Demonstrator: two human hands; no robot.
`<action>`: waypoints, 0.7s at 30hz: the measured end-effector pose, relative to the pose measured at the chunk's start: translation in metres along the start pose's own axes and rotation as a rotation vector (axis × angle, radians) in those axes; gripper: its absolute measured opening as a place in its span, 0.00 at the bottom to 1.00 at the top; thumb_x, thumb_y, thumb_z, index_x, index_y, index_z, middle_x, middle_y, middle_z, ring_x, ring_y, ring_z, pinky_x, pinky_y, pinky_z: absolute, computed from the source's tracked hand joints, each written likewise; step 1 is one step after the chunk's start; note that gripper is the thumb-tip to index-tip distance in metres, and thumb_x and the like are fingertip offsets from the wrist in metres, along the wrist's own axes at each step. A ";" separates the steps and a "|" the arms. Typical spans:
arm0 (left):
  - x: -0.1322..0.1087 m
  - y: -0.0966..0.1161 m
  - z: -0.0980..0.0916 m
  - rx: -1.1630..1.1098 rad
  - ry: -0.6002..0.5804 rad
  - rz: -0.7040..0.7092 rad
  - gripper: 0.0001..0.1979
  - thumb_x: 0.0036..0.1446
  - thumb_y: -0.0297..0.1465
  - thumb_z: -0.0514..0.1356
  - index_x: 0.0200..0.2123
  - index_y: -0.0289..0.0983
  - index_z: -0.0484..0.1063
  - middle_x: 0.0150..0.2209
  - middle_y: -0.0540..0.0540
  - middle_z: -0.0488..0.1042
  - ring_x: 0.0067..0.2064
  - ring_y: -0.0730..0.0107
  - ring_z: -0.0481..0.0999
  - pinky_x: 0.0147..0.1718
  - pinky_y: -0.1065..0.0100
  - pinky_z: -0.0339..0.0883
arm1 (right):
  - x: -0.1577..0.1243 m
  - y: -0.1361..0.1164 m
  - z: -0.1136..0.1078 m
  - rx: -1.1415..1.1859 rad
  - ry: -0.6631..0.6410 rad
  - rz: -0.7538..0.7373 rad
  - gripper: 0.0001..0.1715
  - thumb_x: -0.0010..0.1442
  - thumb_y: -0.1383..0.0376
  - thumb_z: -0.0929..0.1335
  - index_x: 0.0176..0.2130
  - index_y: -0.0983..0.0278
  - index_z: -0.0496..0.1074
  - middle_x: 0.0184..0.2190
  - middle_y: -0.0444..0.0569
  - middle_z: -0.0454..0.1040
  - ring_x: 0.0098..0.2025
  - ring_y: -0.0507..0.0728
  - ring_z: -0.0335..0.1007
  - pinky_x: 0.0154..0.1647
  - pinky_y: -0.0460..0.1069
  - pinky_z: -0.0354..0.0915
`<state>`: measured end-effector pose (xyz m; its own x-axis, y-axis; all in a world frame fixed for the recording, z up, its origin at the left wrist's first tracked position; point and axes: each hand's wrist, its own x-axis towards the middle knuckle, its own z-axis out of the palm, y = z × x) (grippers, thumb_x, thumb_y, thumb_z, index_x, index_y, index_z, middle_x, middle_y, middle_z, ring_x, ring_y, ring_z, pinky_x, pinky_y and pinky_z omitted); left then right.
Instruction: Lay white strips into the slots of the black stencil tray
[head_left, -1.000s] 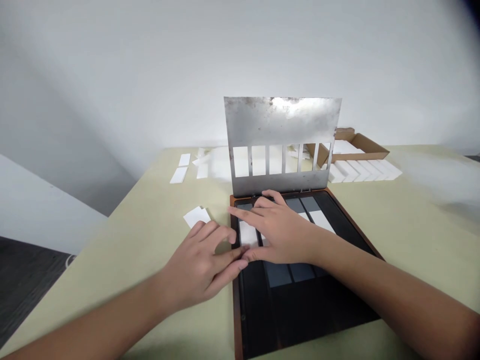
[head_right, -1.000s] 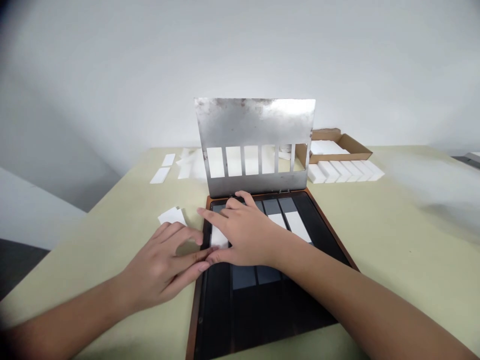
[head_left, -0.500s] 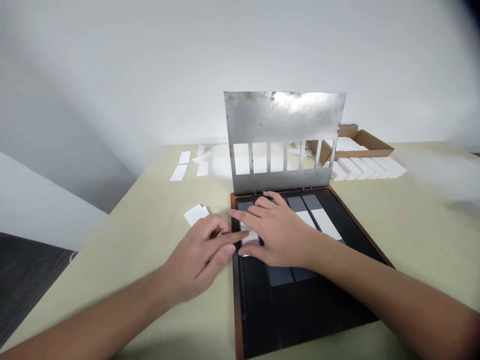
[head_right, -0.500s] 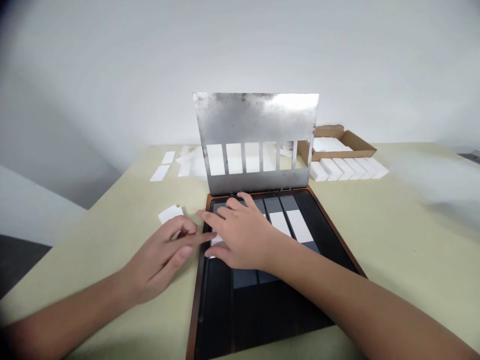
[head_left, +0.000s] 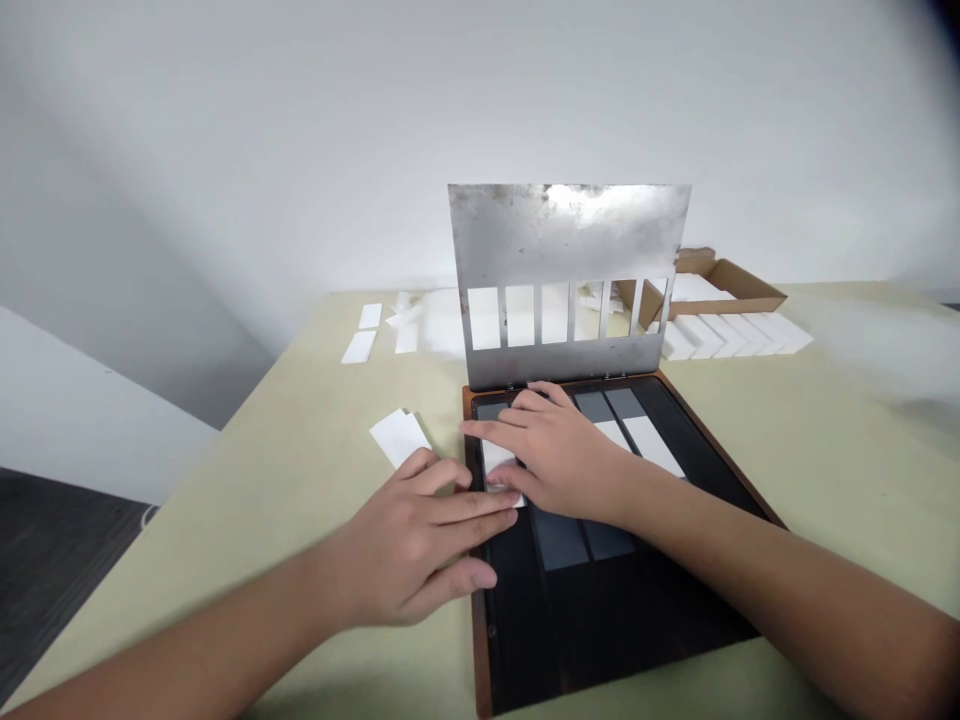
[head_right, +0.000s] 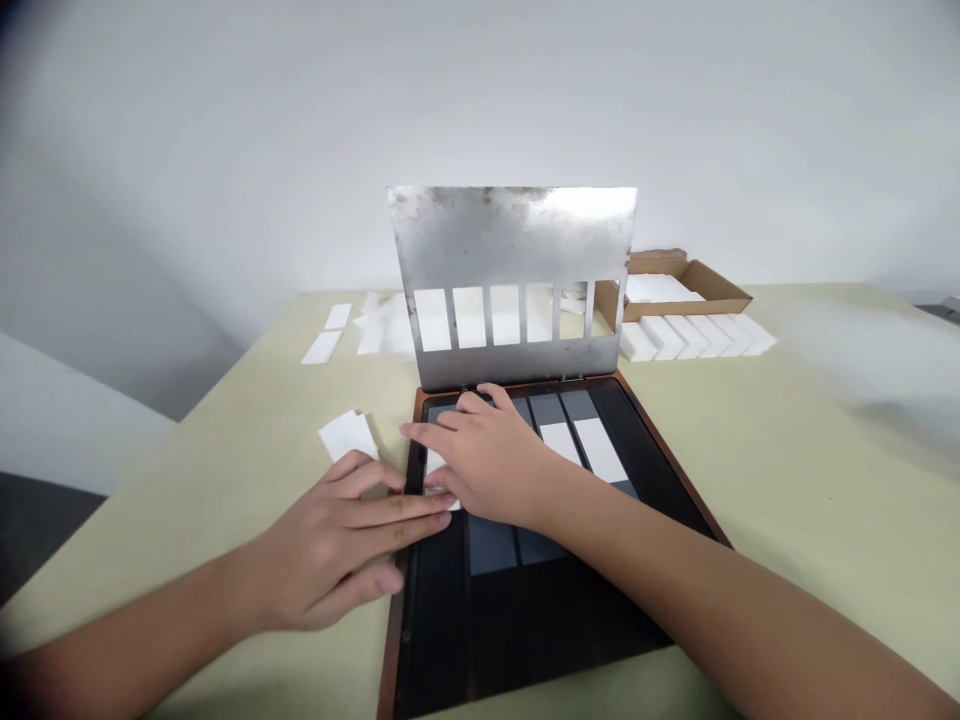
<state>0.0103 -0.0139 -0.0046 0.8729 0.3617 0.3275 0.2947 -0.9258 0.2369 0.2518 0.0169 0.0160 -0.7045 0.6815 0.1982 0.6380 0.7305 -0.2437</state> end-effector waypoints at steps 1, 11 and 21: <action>0.000 0.000 0.001 0.012 0.000 -0.019 0.24 0.77 0.44 0.47 0.66 0.40 0.68 0.63 0.48 0.75 0.51 0.53 0.67 0.51 0.52 0.54 | 0.000 0.001 0.001 0.006 0.002 -0.001 0.28 0.69 0.63 0.70 0.66 0.63 0.69 0.48 0.52 0.81 0.54 0.64 0.67 0.68 0.65 0.48; 0.002 -0.003 -0.002 0.107 -0.054 -0.113 0.22 0.77 0.40 0.50 0.69 0.44 0.65 0.66 0.53 0.72 0.50 0.56 0.64 0.50 0.55 0.52 | -0.004 0.005 -0.008 -0.020 -0.062 -0.062 0.29 0.69 0.74 0.63 0.67 0.63 0.67 0.47 0.52 0.81 0.52 0.64 0.66 0.68 0.68 0.46; -0.001 -0.008 0.000 0.174 0.026 -0.177 0.21 0.75 0.40 0.51 0.66 0.49 0.70 0.56 0.40 0.68 0.53 0.51 0.65 0.50 0.54 0.58 | -0.005 0.004 -0.007 0.041 -0.036 -0.087 0.44 0.62 0.46 0.74 0.68 0.65 0.66 0.49 0.54 0.80 0.54 0.66 0.67 0.70 0.69 0.43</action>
<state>0.0066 -0.0067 -0.0070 0.7923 0.5203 0.3187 0.5064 -0.8521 0.1320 0.2596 0.0166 0.0212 -0.7676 0.6133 0.1861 0.5615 0.7835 -0.2659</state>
